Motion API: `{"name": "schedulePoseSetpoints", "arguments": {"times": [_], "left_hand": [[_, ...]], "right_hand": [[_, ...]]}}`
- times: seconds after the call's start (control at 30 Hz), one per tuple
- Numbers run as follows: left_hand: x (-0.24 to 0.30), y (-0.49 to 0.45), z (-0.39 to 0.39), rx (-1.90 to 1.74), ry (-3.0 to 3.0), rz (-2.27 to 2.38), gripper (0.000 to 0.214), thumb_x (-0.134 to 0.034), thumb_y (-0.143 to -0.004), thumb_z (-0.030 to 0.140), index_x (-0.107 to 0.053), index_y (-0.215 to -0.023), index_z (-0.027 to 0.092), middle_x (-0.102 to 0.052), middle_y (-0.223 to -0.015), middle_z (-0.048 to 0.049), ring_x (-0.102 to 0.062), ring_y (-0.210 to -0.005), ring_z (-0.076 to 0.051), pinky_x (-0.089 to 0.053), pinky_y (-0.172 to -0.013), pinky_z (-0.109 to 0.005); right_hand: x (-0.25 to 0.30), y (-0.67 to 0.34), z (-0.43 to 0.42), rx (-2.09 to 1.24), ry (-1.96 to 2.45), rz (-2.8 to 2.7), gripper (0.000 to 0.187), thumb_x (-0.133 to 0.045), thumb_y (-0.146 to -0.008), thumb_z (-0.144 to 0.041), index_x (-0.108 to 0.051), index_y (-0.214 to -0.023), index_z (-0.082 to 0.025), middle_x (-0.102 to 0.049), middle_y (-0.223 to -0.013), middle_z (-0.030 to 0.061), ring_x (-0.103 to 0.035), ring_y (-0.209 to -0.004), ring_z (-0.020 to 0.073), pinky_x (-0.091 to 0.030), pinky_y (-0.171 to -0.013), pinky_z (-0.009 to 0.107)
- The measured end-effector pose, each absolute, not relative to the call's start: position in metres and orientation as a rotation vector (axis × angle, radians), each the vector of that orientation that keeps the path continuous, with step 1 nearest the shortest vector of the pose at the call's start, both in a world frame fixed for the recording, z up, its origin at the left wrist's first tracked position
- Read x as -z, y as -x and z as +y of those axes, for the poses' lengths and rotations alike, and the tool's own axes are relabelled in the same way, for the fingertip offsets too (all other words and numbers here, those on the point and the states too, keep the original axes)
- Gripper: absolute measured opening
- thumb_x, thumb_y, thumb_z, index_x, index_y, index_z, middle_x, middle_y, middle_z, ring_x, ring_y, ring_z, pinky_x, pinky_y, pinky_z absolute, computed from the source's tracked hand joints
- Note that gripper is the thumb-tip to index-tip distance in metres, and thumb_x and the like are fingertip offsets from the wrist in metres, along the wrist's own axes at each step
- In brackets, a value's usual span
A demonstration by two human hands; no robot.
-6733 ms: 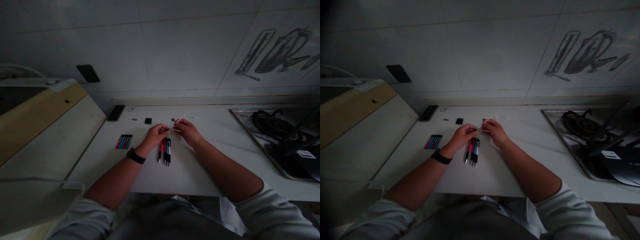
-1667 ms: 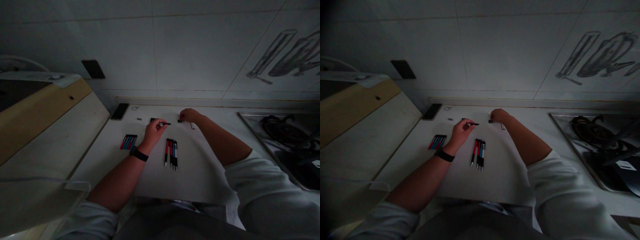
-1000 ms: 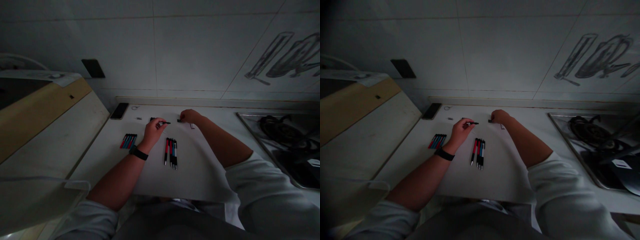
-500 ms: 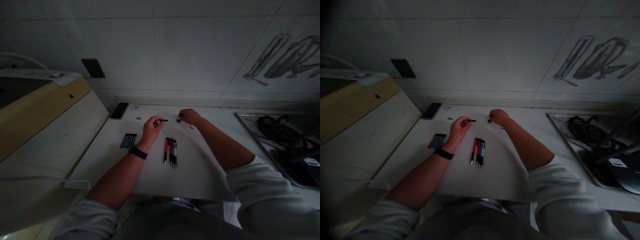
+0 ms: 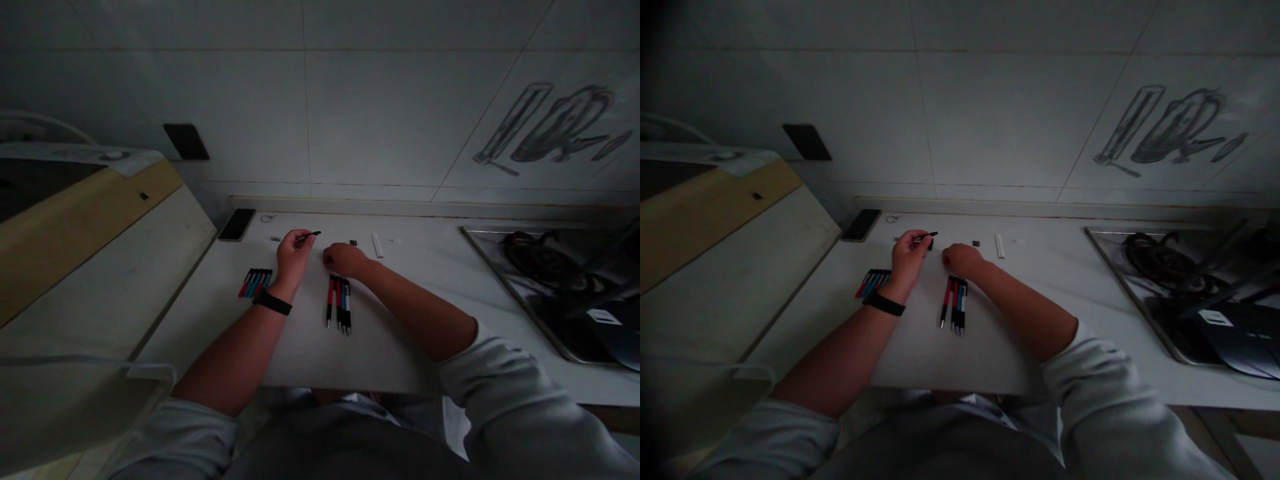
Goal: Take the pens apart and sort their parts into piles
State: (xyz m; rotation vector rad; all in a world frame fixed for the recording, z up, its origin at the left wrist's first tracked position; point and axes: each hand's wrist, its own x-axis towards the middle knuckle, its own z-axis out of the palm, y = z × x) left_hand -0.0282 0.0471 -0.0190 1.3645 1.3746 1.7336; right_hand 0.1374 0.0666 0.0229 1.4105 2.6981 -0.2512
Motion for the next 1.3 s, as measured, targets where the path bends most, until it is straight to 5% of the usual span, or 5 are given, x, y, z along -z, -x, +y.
{"name": "schedulePoseSetpoints", "arguments": {"times": [0.33,0.57,0.67,1.3], "left_hand": [[0.018,0.024,0.044,-1.644,-1.404,1.403,0.024,-0.073,-0.086,0.037,-0.071,-0.102,0.02,-0.072,-0.091,-0.0042,-0.064,-0.077,-0.014,-0.051,-0.064,-0.023],[0.019,0.024,0.042,-1.595,-1.461,1.413,0.025,-0.073,-0.085,0.038,-0.072,-0.102,0.02,-0.072,-0.09,-0.0038,-0.063,-0.078,-0.015,-0.05,-0.065,-0.024],[0.021,0.025,0.043,-1.584,-1.488,1.425,0.026,-0.074,-0.085,0.039,-0.073,-0.102,0.02,-0.071,-0.091,-0.0036,-0.062,-0.077,-0.015,-0.05,-0.065,-0.024],[0.022,0.023,0.04,-1.509,-1.54,1.419,0.026,-0.075,-0.084,0.04,-0.072,-0.102,0.022,-0.072,-0.093,-0.0035,-0.063,-0.08,-0.016,-0.051,-0.068,-0.026]], "right_hand": [[-0.042,-0.217,0.076,0.436,-1.602,2.937,0.017,-0.062,-0.096,-0.026,-0.074,-0.107,-0.024,-0.076,-0.109,0.0056,-0.068,-0.097,0.0194,-0.047,-0.087,0.028],[-0.028,-0.327,0.105,0.631,-2.432,2.785,0.02,-0.059,-0.094,-0.029,-0.069,-0.106,-0.017,-0.076,-0.099,0.0097,-0.068,-0.078,0.0182,-0.05,-0.075,0.029],[-0.003,-0.359,0.116,0.468,-2.784,2.593,0.021,-0.058,-0.094,-0.03,-0.069,-0.107,-0.017,-0.076,-0.102,0.0103,-0.069,-0.081,0.0193,-0.051,-0.078,0.031],[0.033,-0.365,0.126,0.185,-2.484,2.499,0.026,-0.063,-0.093,-0.033,-0.079,-0.109,-0.021,-0.073,-0.116,0.0108,-0.067,-0.105,0.0232,-0.05,-0.094,0.031]]}}
